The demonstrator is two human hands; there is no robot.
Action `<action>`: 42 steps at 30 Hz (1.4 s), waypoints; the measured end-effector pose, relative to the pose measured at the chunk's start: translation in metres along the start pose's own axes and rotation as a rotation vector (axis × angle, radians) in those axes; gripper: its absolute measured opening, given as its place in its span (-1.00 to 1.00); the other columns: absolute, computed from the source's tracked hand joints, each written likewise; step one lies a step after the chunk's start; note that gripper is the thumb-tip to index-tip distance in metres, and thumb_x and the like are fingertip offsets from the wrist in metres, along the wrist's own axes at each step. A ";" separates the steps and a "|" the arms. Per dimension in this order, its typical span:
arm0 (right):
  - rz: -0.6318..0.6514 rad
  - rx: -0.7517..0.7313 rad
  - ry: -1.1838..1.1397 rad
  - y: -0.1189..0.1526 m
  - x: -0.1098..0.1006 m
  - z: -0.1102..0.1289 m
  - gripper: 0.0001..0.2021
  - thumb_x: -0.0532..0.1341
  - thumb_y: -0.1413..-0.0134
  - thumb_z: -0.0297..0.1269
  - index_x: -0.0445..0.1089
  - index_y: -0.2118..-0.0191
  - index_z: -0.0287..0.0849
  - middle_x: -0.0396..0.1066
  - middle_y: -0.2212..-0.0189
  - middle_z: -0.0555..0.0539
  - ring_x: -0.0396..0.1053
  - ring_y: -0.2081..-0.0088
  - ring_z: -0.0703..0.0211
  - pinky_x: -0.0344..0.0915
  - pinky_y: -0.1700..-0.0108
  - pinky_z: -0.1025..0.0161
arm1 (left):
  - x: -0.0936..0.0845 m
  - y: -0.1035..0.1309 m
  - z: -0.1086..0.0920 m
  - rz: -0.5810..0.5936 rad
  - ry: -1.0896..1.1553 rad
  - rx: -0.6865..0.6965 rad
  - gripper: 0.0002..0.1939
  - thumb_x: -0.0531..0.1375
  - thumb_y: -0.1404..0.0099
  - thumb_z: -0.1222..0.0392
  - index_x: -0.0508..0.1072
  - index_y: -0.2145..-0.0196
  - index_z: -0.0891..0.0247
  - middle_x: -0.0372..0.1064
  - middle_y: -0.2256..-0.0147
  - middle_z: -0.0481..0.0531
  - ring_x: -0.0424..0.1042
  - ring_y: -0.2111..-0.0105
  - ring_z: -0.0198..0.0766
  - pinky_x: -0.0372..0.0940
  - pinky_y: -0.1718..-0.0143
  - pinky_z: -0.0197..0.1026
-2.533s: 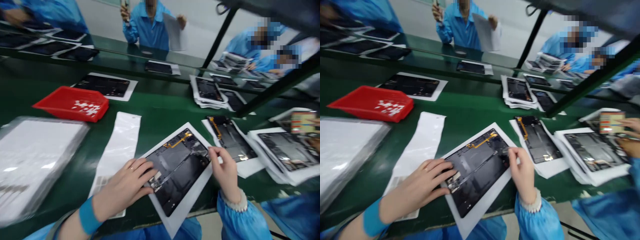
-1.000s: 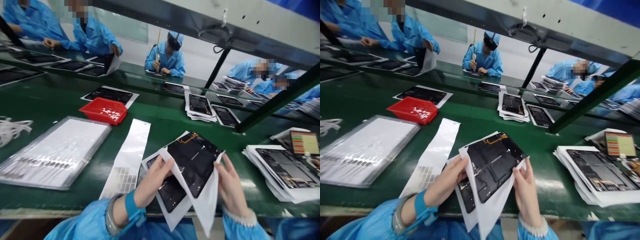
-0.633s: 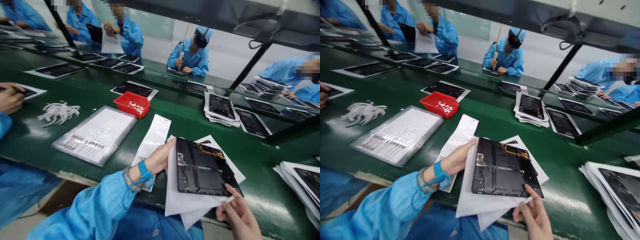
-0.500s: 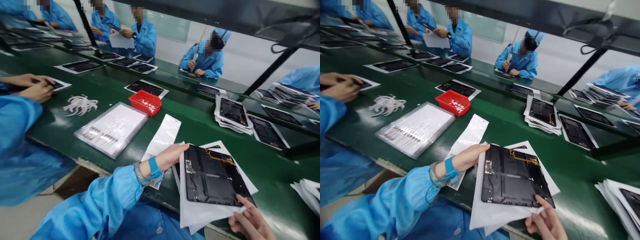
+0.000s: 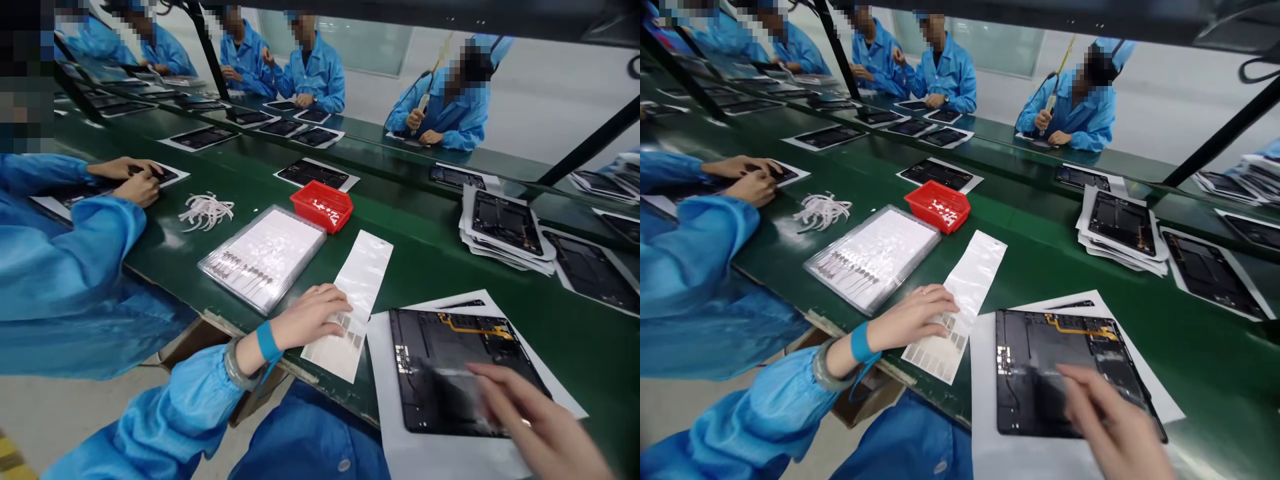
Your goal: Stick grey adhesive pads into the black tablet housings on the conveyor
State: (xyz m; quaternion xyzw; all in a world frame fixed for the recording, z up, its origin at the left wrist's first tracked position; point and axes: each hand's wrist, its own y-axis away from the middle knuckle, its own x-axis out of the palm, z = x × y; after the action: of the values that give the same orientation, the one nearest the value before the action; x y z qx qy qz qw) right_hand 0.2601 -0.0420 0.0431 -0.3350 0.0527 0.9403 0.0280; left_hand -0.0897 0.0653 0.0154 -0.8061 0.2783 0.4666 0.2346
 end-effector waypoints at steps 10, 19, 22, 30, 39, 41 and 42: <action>0.262 -0.620 0.620 -0.055 0.097 0.112 -0.81 0.03 -0.25 -0.33 0.38 0.19 -0.10 0.47 0.27 -0.05 0.45 0.26 0.11 0.29 0.29 0.24 | 0.000 -0.008 -0.002 -0.033 -0.078 0.069 -0.87 0.23 -0.28 0.17 0.47 0.39 0.24 0.43 0.38 -0.07 0.31 0.21 -0.26 0.01 0.13 -0.20; 0.223 -0.738 0.848 -0.069 0.121 0.130 -0.79 0.05 -0.21 -0.44 0.38 0.39 -0.19 0.39 0.41 -0.11 0.38 0.36 0.11 0.16 0.46 0.27 | -0.004 -0.009 0.002 -0.037 -0.149 0.079 -0.77 0.24 -0.27 0.08 0.46 0.46 0.27 0.41 0.47 -0.06 0.34 0.29 -0.25 0.04 0.15 -0.17; 0.144 -0.618 0.538 -0.065 0.087 0.122 -0.79 0.06 -0.21 -0.35 0.39 0.39 -0.17 0.40 0.40 -0.10 0.36 0.30 0.11 0.23 0.33 0.26 | -0.010 -0.006 -0.009 -0.068 -0.151 0.082 -0.74 0.23 -0.26 0.01 0.46 0.24 0.27 0.44 0.32 0.01 0.35 0.21 -0.19 0.07 0.14 -0.14; 0.149 0.000 -0.079 -0.044 0.039 0.053 -0.76 0.22 0.03 -0.07 0.40 0.49 -0.13 0.41 0.51 -0.01 0.34 0.40 0.15 0.27 0.29 0.23 | 0.038 -0.019 -0.078 -0.105 -0.289 0.472 -0.76 -0.04 -0.39 0.39 0.38 0.09 0.38 0.40 0.11 0.14 0.33 0.08 -0.12 0.20 0.11 -0.12; -0.068 -0.063 0.072 -0.010 0.074 0.030 -0.82 0.18 -0.10 -0.21 0.42 0.48 -0.08 0.39 0.33 -0.08 0.25 0.15 0.00 0.16 0.04 0.02 | 0.053 -0.009 -0.087 -0.146 -0.243 0.493 -0.68 -0.12 -0.41 0.40 0.40 0.12 0.40 0.41 0.16 0.18 0.35 0.12 -0.12 0.27 0.14 -0.08; -0.094 -0.065 0.106 -0.009 0.076 0.031 -0.82 0.18 -0.09 -0.23 0.42 0.49 -0.07 0.38 0.32 -0.08 0.23 0.14 -0.01 0.14 0.04 0.01 | 0.049 -0.011 -0.085 -0.123 -0.248 0.444 -0.67 -0.14 -0.41 0.40 0.38 0.09 0.38 0.41 0.15 0.17 0.35 0.10 -0.11 0.27 0.12 -0.07; -0.099 -0.068 0.119 -0.009 0.077 0.032 -0.82 0.17 -0.09 -0.24 0.42 0.49 -0.07 0.38 0.33 -0.08 0.23 0.14 -0.01 0.13 0.04 0.01 | 0.048 -0.012 -0.084 -0.110 -0.247 0.431 -0.67 -0.14 -0.41 0.40 0.38 0.09 0.38 0.40 0.15 0.16 0.35 0.10 -0.11 0.27 0.11 -0.07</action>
State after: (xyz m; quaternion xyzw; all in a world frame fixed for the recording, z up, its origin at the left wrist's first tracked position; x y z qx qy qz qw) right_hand 0.1815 -0.0284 0.0185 -0.3933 0.0057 0.9174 0.0600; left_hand -0.0103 0.0099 0.0128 -0.6882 0.2961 0.4781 0.4585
